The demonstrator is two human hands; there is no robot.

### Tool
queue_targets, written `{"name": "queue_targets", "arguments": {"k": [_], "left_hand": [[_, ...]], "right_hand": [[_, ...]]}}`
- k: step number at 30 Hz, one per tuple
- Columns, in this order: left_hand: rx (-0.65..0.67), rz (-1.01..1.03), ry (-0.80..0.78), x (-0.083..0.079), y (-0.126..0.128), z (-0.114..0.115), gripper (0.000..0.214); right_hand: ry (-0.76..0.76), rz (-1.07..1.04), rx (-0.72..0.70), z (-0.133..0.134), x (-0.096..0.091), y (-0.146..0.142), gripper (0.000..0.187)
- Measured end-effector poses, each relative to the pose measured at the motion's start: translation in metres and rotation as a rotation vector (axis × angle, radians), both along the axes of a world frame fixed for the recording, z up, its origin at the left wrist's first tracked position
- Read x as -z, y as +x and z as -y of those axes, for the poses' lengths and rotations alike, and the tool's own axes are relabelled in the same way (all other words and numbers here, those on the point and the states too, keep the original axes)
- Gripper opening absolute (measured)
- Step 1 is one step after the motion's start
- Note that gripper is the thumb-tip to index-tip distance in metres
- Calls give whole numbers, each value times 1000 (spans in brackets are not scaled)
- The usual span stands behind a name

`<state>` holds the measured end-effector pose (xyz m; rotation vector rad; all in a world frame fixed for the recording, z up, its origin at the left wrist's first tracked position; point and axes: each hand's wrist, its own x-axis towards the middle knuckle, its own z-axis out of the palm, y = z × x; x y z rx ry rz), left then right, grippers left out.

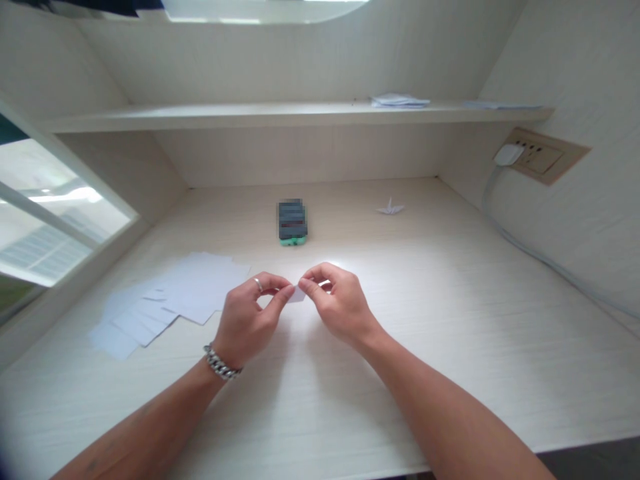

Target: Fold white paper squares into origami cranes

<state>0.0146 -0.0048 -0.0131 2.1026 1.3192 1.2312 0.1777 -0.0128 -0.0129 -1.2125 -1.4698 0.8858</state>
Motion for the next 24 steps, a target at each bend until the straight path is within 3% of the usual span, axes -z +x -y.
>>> {"name": "queue_targets", "arguments": {"k": [5, 9, 12, 24], "left_hand": [[16, 19, -64, 1, -2, -1, 7], [15, 129, -234, 0, -3, -3, 13], [-9, 144, -246, -2, -4, -4, 11], [34, 277, -411, 1, -3, -9, 18]], "right_hand": [[37, 127, -44, 0, -1, 4, 10], [-16, 29, -27, -3, 0, 7, 13], [-76, -37, -82, -6, 0, 10, 17], [-188, -242, -16, -12, 2, 11, 30]]}}
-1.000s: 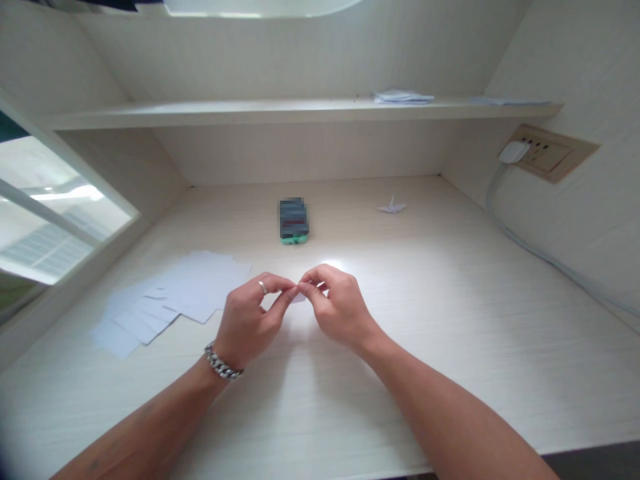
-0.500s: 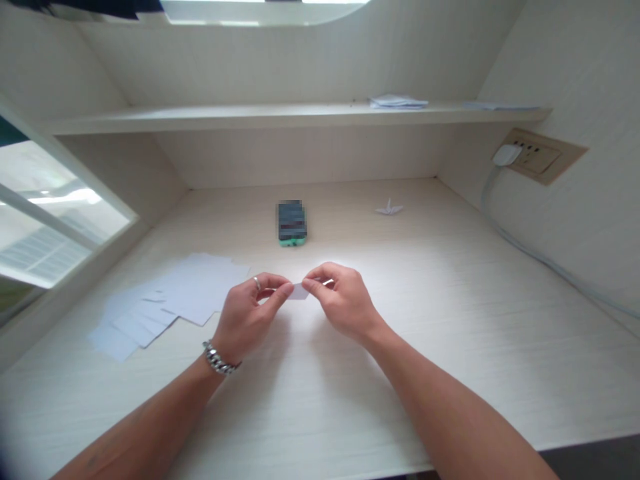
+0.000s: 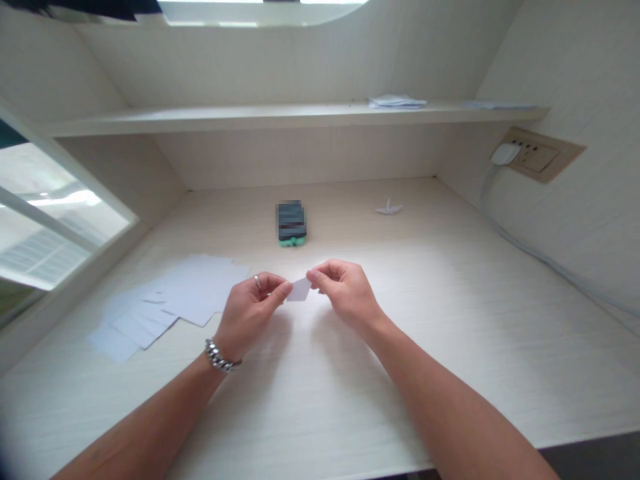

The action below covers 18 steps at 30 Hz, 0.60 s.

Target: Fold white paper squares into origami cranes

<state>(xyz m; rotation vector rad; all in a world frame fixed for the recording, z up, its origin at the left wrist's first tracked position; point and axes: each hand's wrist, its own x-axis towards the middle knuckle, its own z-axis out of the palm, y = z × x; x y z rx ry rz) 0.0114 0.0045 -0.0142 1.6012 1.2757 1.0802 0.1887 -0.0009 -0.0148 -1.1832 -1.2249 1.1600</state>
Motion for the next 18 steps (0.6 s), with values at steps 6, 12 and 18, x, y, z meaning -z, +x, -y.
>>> {"name": "queue_targets", "arguments": {"k": [6, 12, 18], "left_hand": [[43, 223, -184, 5, 4, 0, 24], [105, 531, -322, 2, 5, 2, 23], [197, 632, -359, 2, 4, 2, 19]], "right_hand": [[-19, -50, 13, 1, 6, -5, 30], [29, 4, -102, 0, 9, -5, 22], [15, -110, 16, 2, 9, -10, 30]]}}
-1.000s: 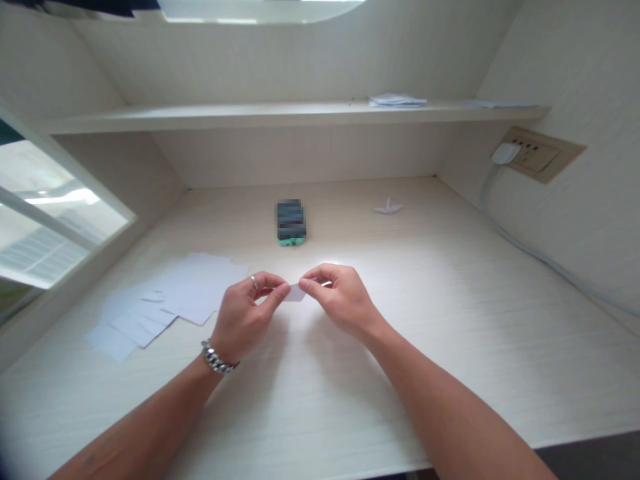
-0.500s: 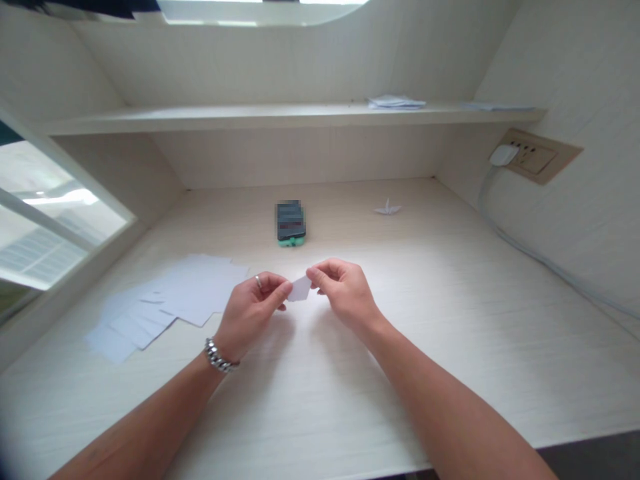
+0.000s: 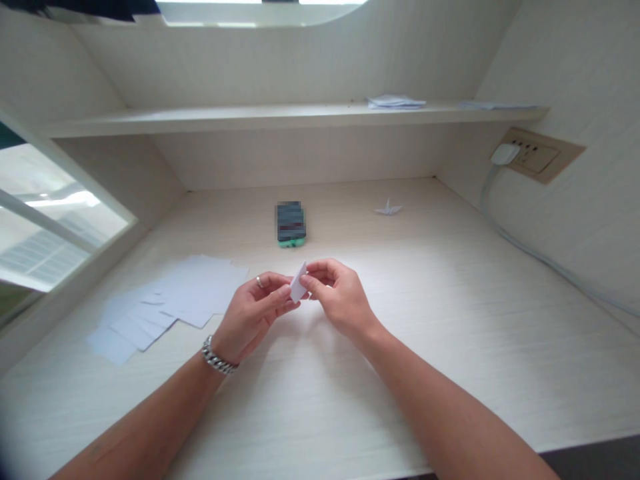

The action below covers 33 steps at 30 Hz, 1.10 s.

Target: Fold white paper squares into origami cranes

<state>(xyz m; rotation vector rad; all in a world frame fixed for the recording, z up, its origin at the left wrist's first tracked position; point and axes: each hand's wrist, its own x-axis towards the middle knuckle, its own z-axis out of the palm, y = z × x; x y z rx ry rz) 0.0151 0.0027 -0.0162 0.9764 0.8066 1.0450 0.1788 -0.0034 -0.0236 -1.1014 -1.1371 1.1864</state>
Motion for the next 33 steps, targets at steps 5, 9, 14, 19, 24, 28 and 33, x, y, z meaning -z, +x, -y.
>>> {"name": "queue_targets", "arguments": {"k": [5, 9, 14, 19, 24, 28, 33], "left_hand": [[-7, -65, 79, 5, -1, -3, 23], [-4, -103, 163, 8, -3, -5, 21], [-32, -211, 216, 5, -3, -4, 20], [-57, -216, 190, 2, -2, -4, 21], [-63, -226, 151, 2, -2, -4, 23], [-79, -230, 163, 1, -2, -4, 23], [-105, -248, 161, 1, -3, -5, 24]], "right_hand": [[73, 124, -9, 3, -1, -1, 22], [73, 129, -61, 4, -3, 1, 24], [56, 73, -99, 3, -6, 2, 24], [51, 75, -133, 2, -6, 3, 22], [80, 120, -102, 1, -4, 5, 20], [85, 142, -109, 3, -6, 5, 20], [79, 192, -34, 2, -7, 2, 18]]}}
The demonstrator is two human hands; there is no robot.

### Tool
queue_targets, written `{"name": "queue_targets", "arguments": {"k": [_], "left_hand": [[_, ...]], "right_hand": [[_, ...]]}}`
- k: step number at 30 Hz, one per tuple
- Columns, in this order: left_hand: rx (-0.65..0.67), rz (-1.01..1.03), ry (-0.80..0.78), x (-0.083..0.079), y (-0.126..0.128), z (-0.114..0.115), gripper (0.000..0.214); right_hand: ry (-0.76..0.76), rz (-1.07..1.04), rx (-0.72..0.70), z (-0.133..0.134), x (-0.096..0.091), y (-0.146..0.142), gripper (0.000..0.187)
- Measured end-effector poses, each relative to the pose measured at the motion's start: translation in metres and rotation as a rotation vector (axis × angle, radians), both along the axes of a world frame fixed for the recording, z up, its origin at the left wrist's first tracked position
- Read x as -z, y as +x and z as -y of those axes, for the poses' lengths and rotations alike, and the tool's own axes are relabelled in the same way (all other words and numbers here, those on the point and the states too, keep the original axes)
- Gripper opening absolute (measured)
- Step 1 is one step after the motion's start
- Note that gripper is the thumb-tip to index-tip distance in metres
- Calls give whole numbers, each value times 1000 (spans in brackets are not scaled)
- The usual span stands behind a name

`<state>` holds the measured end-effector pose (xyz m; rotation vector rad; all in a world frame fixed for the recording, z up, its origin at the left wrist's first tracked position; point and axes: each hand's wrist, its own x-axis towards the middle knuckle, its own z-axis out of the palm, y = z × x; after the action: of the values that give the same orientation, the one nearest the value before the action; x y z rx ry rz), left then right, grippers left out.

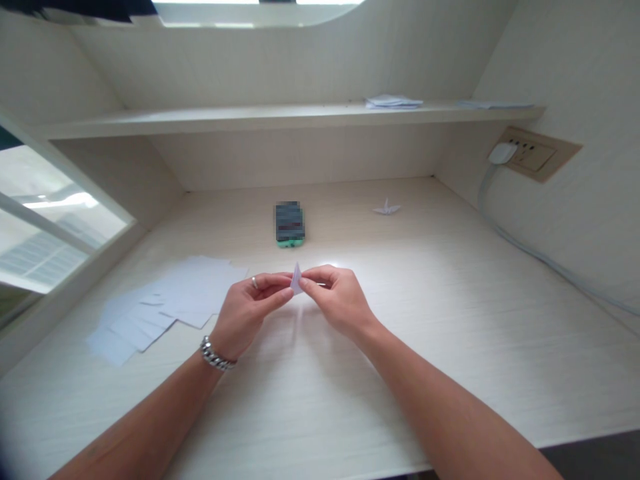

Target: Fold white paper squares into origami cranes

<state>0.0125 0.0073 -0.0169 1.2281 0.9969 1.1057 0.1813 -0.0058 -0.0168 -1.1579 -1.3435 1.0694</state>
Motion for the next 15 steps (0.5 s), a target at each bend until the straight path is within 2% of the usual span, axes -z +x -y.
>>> {"name": "queue_targets", "arguments": {"k": [5, 15], "left_hand": [[-39, -97, 17, 3, -1, -2, 21], [-67, -121, 138, 7, 3, 0, 17]], "right_hand": [[-11, -93, 67, 0, 3, -4, 14], [44, -111, 28, 5, 6, -11, 14]]}}
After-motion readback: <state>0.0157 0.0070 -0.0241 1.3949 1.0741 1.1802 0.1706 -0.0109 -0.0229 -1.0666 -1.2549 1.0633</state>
